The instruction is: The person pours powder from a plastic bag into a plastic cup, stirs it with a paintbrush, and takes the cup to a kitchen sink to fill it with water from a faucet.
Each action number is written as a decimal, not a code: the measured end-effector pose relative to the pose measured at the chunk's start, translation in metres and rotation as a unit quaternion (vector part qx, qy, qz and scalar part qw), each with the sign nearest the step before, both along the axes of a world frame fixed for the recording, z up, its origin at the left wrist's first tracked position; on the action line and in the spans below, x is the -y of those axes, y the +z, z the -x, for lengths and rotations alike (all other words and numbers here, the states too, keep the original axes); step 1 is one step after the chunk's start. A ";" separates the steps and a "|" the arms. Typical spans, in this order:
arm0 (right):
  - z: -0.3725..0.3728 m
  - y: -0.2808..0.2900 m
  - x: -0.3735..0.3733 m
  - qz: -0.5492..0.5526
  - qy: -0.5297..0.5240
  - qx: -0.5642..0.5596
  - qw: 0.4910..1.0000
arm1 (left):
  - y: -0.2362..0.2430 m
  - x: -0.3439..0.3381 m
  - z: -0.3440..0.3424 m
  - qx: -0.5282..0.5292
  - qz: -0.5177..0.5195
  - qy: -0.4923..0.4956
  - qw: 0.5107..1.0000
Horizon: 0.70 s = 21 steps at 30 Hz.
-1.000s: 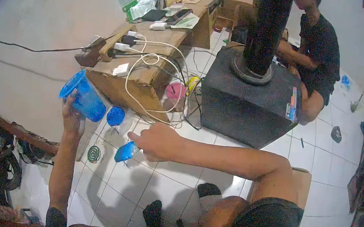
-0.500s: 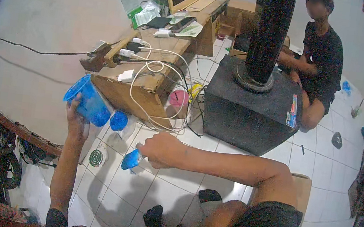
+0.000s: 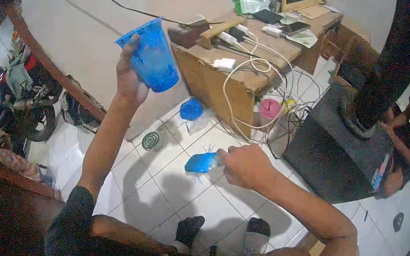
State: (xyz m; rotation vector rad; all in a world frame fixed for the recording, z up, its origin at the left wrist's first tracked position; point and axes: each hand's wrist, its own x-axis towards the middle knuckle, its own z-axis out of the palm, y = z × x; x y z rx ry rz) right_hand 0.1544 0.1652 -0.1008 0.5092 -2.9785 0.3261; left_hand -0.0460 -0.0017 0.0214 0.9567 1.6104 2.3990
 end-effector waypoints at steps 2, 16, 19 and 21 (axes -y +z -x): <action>0.002 0.004 0.000 0.009 -0.001 -0.003 1.000 | 0.003 0.007 0.002 0.001 -0.021 0.002 1.000; 0.015 0.090 0.005 0.053 -0.012 -0.100 0.993 | 0.007 0.003 -0.017 0.002 -0.055 0.016 0.998; 0.018 0.089 0.007 0.046 -0.005 -0.111 0.993 | 0.004 0.005 -0.020 -0.022 -0.031 0.016 0.999; 0.021 0.086 0.007 0.044 -0.003 -0.109 0.993 | 0.000 0.005 -0.017 -0.028 0.003 0.013 1.000</action>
